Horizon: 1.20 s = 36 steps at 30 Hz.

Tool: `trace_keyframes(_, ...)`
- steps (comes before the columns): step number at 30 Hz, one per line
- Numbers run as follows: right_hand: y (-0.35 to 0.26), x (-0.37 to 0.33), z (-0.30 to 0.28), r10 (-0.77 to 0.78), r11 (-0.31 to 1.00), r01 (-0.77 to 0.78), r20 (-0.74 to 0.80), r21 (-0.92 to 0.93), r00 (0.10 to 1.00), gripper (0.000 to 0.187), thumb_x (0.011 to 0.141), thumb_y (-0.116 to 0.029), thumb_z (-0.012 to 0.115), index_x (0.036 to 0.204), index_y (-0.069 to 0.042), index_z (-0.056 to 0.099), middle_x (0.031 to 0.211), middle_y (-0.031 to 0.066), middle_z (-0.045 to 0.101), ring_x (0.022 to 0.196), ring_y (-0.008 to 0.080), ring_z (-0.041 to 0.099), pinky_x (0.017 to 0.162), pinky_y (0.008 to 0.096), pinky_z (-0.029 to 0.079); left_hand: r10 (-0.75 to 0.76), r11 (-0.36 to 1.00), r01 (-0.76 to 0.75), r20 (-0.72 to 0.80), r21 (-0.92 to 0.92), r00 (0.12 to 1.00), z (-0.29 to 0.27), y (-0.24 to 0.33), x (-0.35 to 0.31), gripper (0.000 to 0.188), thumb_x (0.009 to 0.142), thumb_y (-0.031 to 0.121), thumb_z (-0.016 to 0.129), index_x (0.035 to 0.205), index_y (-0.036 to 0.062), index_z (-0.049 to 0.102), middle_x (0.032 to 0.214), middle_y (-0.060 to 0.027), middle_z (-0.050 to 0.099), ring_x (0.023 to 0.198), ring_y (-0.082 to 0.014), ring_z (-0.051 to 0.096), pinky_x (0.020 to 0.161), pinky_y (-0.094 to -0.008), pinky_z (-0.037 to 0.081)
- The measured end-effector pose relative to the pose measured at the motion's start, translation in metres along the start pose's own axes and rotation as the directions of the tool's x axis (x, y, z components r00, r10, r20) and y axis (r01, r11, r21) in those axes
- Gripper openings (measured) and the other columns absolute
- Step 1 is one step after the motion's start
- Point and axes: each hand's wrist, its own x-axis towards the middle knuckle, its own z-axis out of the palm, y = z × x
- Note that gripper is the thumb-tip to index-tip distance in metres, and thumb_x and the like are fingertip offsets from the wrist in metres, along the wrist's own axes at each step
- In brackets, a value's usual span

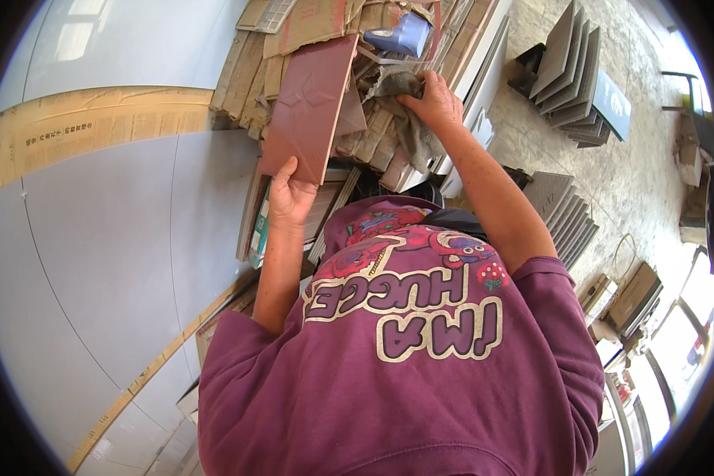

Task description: The person wipes a large white tile with a cloth, inspects several smaller brown tiles from a stack, and rearranges them.

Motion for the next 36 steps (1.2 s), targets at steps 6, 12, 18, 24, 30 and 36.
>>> trace_keyframes(6, -0.001, -0.005, 0.002, -0.016, 1.0, 0.016, -0.039, -0.004, 0.999, 0.051, 0.067, -0.041, 0.069, 0.106, -0.012, 0.052, 0.102, 0.009, 0.056, 0.095, 0.028, 0.056, 0.077, 0.0379, 0.045, -0.045, 0.999, 0.045, -0.02, -0.014, 0.999, -0.007, -0.018, 0.011, 0.035, 0.082, 0.005, 0.057, 0.116, 0.0073, 0.049, 0.113, -0.0071, 0.057, 0.104, -0.0249, 0.055, 0.085, -0.0406, 0.048)
trace_keyframes(12, -0.002, -0.003, 0.0, 0.066, 0.995, -0.064, -0.028, 0.082, 0.997, 0.049, 0.072, -0.04, 0.065, 0.11, -0.011, 0.053, 0.106, 0.0095, 0.054, 0.092, 0.028, 0.057, 0.077, 0.0375, 0.045, -0.08, 0.996, 0.082, 0.042, -0.03, 0.996, 0.0, -0.031, 0.024, 0.028, 0.085, 0.008, 0.055, 0.112, 0.0089, 0.05, 0.111, -0.0067, 0.058, 0.102, -0.0238, 0.055, 0.081, -0.039, 0.049)
trace_keyframes(18, -0.034, -0.009, -0.026, 0.037, 0.963, 0.022, -0.214, 0.268, 0.976, 0.042, 0.076, -0.035, 0.063, 0.108, -0.009, 0.054, 0.105, 0.0105, 0.054, 0.091, 0.0246, 0.058, 0.076, 0.0368, 0.046, -0.083, 0.996, 0.084, 0.037, -0.015, 0.996, 0.007, -0.037, 0.025, 0.033, 0.083, 0.009, 0.058, 0.114, 0.0103, 0.048, 0.11, -0.0056, 0.056, 0.1, -0.0235, 0.055, 0.079, -0.0387, 0.049)
trace_keyframes(24, -0.074, -0.057, -0.017, -0.088, 0.904, -0.004, 0.195, 0.427, 0.977, 0.04, 0.075, -0.034, 0.066, 0.101, -0.003, 0.058, 0.087, 0.011, 0.063, 0.078, 0.025, 0.062, 0.07, 0.0353, 0.048, -0.102, 0.993, 0.104, 0.032, -0.053, 0.994, 0.011, -0.049, 0.026, 0.031, 0.085, 0.013, 0.056, 0.114, 0.0104, 0.049, 0.113, -0.0061, 0.056, 0.105, -0.0226, 0.052, 0.087, -0.0396, 0.043)
trace_keyframes(30, -0.07, -0.072, 0.026, -0.107, 0.813, -0.076, 0.277, 0.578, 0.955, 0.036, 0.077, -0.022, 0.067, 0.101, 0.004, 0.056, 0.078, 0.0076, 0.061, 0.067, 0.0111, 0.057, 0.058, 0.0241, 0.047, -0.114, 0.991, 0.116, 0.041, -0.06, 0.993, 0.01, -0.055, 0.026, 0.034, 0.084, 0.017, 0.058, 0.115, 0.0089, 0.047, 0.112, -0.0061, 0.054, 0.104, -0.0217, 0.05, 0.088, -0.0372, 0.041)
trace_keyframes(36, -0.062, -0.072, 0.044, -0.019, 0.708, -0.191, 0.289, 0.679, 0.957, 0.034, 0.072, -0.02, 0.067, 0.095, 0.004, 0.059, 0.075, 0.0095, 0.062, 0.067, 0.0153, 0.06, 0.059, 0.0274, 0.048, -0.187, 0.982, 0.186, 0.079, 0.022, 0.979, -0.012, -0.058, 0.031, 0.035, 0.084, 0.028, 0.058, 0.114, 0.0112, 0.049, 0.106, -0.0053, 0.055, 0.095, -0.0209, 0.051, 0.085, -0.0372, 0.041)
